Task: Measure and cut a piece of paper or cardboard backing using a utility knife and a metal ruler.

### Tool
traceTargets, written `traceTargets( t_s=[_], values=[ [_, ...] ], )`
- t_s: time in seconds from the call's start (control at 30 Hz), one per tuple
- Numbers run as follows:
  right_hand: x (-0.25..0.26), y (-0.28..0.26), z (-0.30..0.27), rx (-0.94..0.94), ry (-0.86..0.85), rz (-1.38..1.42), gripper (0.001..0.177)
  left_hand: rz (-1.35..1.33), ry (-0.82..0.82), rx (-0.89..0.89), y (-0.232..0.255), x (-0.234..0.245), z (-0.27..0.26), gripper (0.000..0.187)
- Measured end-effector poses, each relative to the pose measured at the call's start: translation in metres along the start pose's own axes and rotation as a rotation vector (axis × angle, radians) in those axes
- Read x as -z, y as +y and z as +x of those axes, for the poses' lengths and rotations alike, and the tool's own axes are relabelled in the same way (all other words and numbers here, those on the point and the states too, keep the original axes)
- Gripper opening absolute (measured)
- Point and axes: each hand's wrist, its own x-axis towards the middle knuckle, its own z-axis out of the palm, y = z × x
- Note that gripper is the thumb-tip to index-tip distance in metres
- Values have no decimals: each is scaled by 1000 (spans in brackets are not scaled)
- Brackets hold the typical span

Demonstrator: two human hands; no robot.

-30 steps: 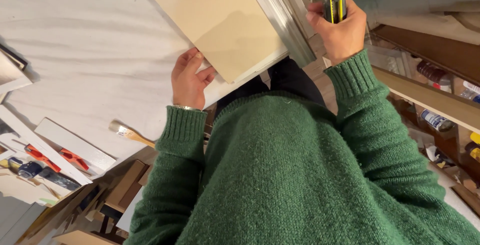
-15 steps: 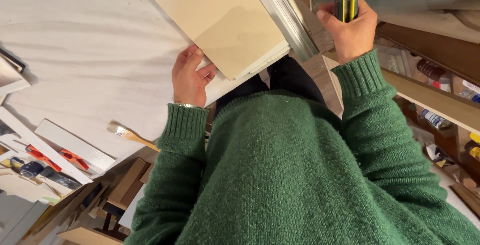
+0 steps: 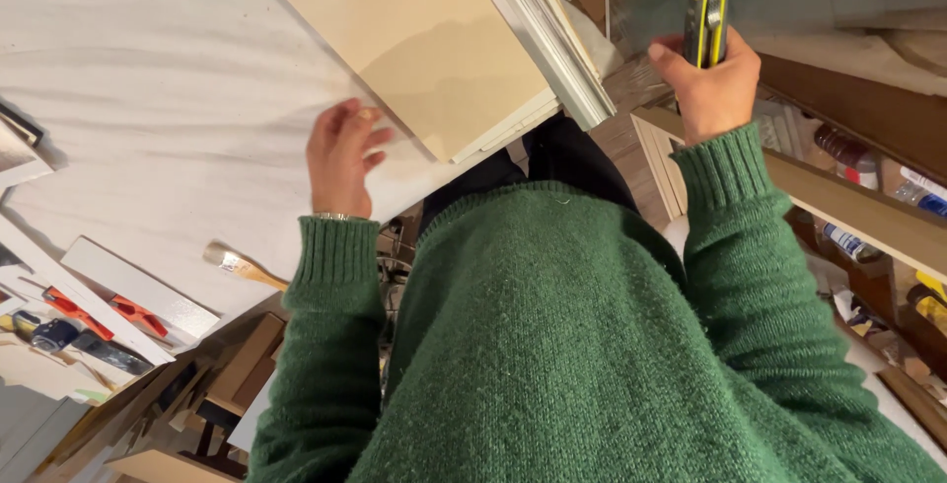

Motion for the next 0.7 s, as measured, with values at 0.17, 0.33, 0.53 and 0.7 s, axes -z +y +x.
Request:
traceTargets(
  t_s=[0.17, 0.33, 0.53, 0.7],
  values=[
    [19, 17, 4, -28, 19, -49, 17, 534, 191, -465, 14, -25, 4, 43],
    [4, -2, 10, -52, -69, -123, 28, 1184, 75, -1072, 37, -110, 14, 79],
    [-53, -79, 13, 237, -125, -314, 32, 1225, -9, -1079, 52, -155, 22, 98],
    [-87, -91, 37, 781, -177, -637, 28, 1150, -17, -1086, 37, -152, 39, 99]
  ],
)
